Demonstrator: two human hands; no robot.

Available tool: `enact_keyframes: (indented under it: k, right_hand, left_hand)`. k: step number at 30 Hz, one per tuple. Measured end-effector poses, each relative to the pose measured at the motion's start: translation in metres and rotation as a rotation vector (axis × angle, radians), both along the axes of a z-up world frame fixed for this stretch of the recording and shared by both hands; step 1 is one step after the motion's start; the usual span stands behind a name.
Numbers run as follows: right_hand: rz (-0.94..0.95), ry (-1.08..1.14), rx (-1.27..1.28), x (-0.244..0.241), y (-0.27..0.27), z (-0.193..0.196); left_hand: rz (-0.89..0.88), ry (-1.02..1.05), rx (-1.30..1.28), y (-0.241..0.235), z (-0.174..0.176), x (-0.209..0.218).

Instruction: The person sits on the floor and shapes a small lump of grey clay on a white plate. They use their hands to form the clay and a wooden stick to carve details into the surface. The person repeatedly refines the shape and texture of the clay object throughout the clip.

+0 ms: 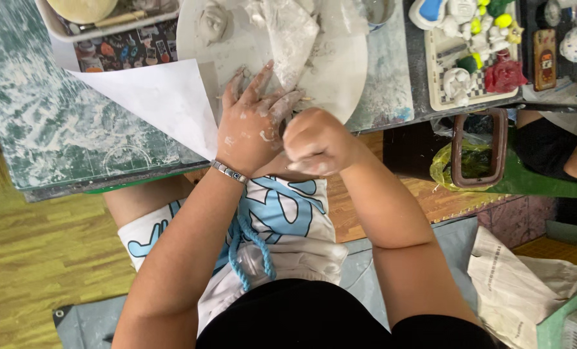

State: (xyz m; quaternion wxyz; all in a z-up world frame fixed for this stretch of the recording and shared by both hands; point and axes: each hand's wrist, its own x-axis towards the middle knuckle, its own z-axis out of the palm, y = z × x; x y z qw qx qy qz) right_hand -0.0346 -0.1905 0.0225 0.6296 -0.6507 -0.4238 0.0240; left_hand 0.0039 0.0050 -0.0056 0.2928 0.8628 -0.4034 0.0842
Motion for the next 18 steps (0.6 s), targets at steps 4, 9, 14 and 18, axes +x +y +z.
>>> enact_keyframes:
  k: [4, 9, 14, 18]
  right_hand:
    - [-0.15, 0.037, 0.018, -0.007, 0.003, 0.002]
    - [-0.082, 0.079, 0.617, -0.005, 0.015, 0.065]
    - [0.071, -0.025, 0.459, -0.01, -0.008, 0.129]
    - [-0.044, 0.145, 0.508, -0.008, 0.005, 0.072]
  left_hand:
    - [-0.004, -0.006, -0.013, -0.001, 0.0, 0.002]
    - [0.011, -0.036, -0.001, -0.005, 0.0, 0.002]
    - [0.026, -0.005, 0.007, -0.006, -0.001, -0.001]
    - [0.018, 0.005, -0.016, -0.006, 0.004, 0.0]
